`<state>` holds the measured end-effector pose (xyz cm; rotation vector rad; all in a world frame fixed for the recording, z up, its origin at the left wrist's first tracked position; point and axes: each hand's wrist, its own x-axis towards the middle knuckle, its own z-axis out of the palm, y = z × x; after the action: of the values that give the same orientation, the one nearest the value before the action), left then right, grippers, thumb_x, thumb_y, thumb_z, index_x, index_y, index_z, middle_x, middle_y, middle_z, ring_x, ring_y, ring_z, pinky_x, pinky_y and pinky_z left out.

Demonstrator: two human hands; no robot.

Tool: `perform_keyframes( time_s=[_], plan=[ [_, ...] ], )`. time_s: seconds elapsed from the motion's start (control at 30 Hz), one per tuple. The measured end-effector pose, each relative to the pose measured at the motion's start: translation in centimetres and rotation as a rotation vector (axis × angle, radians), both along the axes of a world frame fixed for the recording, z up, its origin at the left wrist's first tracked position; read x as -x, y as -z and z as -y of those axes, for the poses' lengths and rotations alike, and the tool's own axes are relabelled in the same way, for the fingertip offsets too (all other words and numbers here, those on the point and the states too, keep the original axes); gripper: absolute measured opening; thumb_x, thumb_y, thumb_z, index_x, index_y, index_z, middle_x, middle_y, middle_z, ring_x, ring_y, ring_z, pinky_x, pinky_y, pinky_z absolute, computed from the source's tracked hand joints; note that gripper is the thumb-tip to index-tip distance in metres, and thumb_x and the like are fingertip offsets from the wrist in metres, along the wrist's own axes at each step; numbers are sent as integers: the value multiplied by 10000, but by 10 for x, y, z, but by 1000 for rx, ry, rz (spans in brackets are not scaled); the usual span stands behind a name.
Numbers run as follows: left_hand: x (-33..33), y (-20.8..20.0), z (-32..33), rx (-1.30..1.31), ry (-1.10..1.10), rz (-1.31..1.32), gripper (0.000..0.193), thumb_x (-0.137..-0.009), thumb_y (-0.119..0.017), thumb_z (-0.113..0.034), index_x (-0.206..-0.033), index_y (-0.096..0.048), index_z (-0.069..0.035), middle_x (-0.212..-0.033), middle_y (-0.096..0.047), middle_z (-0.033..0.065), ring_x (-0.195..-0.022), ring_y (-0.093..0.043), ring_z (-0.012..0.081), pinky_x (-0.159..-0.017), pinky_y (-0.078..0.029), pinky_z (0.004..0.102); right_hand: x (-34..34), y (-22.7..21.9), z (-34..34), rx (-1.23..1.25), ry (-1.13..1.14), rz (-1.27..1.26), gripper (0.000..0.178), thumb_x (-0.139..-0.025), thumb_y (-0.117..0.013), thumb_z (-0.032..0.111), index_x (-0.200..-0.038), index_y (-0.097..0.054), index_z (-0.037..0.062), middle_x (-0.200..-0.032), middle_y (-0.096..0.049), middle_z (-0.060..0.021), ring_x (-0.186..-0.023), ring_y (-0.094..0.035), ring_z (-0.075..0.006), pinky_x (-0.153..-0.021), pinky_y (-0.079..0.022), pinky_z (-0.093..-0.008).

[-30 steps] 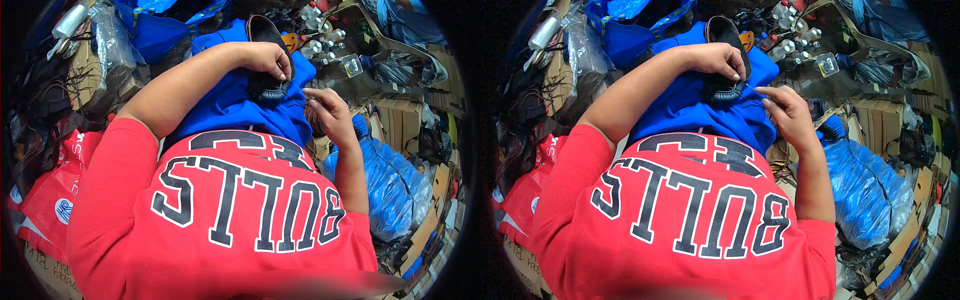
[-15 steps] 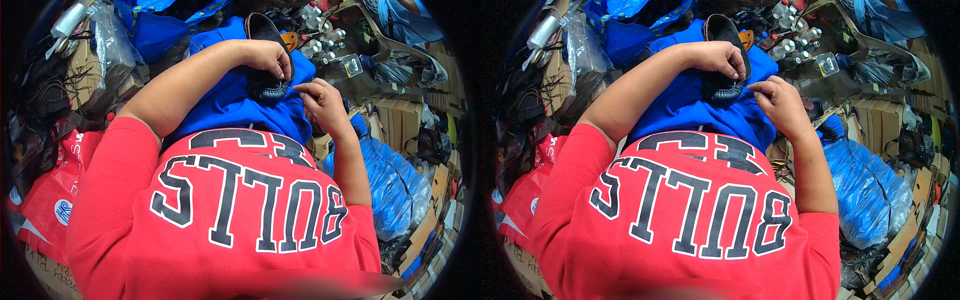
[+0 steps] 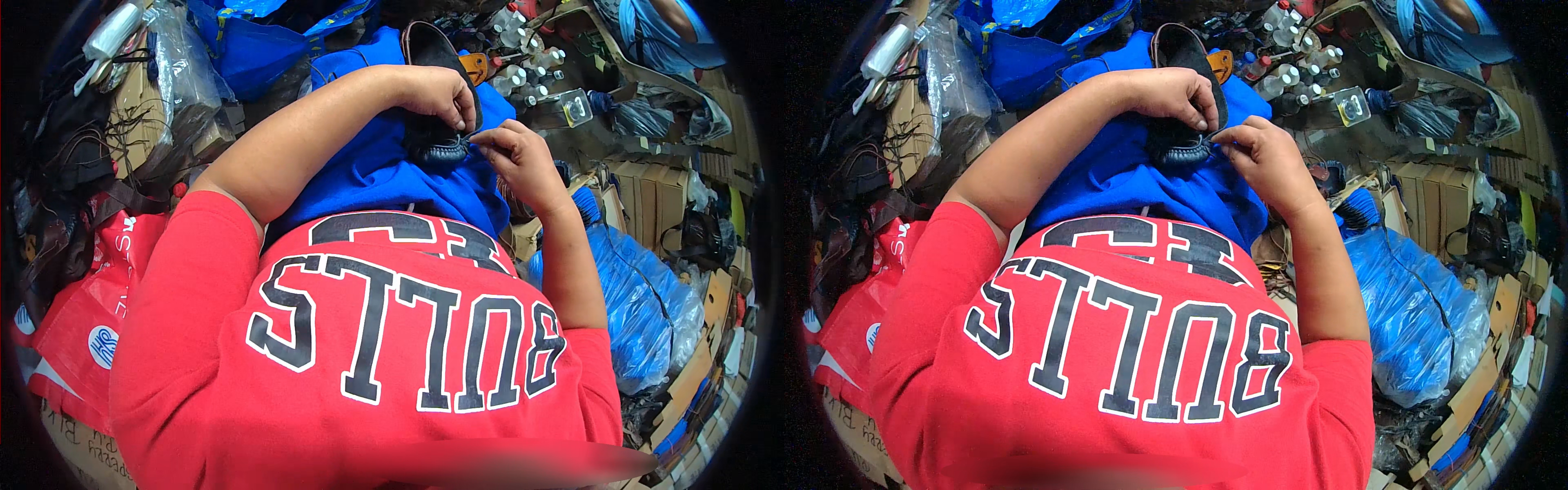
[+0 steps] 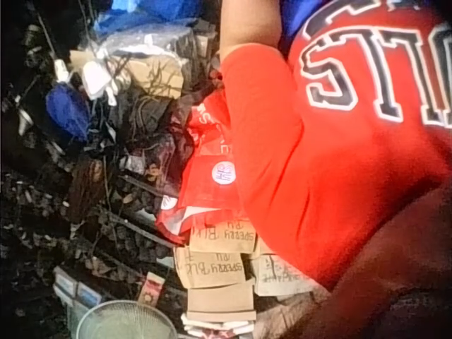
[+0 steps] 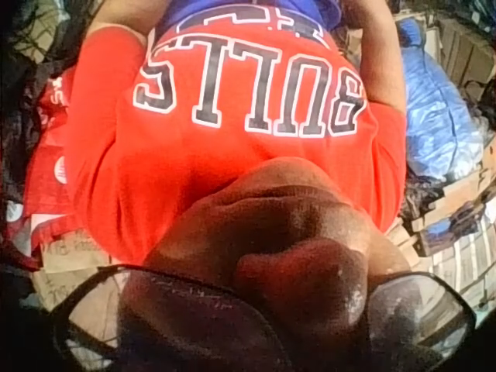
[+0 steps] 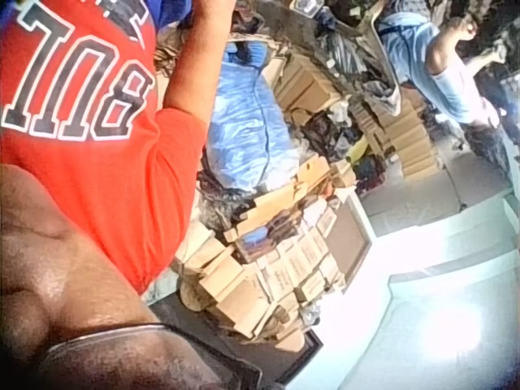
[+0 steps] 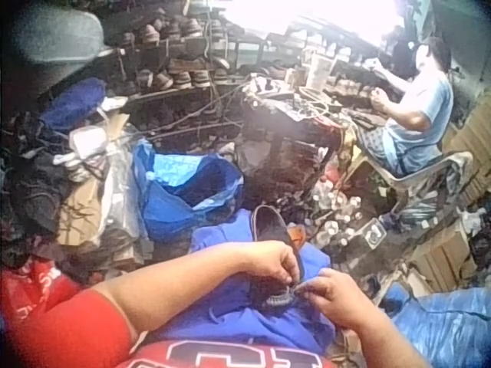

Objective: The person is hand-stitching the upper part of a leather shoe using a needle and thread.

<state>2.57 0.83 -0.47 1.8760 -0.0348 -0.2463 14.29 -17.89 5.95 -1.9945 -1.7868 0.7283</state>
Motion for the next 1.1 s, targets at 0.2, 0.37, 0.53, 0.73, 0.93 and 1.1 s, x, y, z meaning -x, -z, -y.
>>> perform_keyframes(
  time_s=[0.2,0.37,0.53,0.73,0.93,1.1],
  plan=[
    [4,-1,-2,-97,88,95,267,-743,-716,-114,-1010,-722,-113,-904,-594,68,-924,-525,209,-881,-414,316,-25,23,2,135,67,-438,173,-849,-618,56,-1001,-699,78,-920,-592,-41,-910,-560,-149,-819,-441,-275],
    [3,-2,0,-182,63,85,284,-710,-735,-103,-994,-727,-113,-892,-586,83,-911,-539,220,-851,-435,320,-42,45,-1,187,47,-576,186,-840,-629,46,-1012,-696,70,-961,-599,-29,-943,-541,-125,-854,-420,-252],
    [6,-6,3,-207,-11,31,262,-688,-738,-91,-949,-720,-92,-907,-583,92,-935,-553,234,-845,-447,326,-23,45,-6,98,60,-513,162,-821,-657,53,-977,-695,73,-895,-598,-14,-858,-540,-114,-787,-433,-252],
    [35,-24,19,-464,-407,270,315,-720,-652,-36,-1027,-600,-83,-1027,-539,121,-951,-550,300,-863,-452,346,4,30,2,-105,76,-247,130,-796,-684,53,-926,-675,59,-803,-547,-36,-712,-525,-132,-672,-439,-260],
    [83,-43,20,-371,-565,235,274,-759,-569,61,-997,-616,-67,-990,-546,112,-932,-562,260,-813,-469,313,10,24,21,-61,89,-221,260,-836,-613,-8,-1078,-665,69,-811,-463,-18,-744,-459,-122,-669,-390,-239],
    [100,-48,53,-341,-533,251,282,-747,-648,43,-1011,-627,-54,-905,-592,96,-846,-591,219,-741,-483,309,15,18,27,-25,84,-173,306,-853,-583,2,-1141,-646,85,-820,-455,-34,-763,-462,-142,-704,-393,-242]
  ],
)
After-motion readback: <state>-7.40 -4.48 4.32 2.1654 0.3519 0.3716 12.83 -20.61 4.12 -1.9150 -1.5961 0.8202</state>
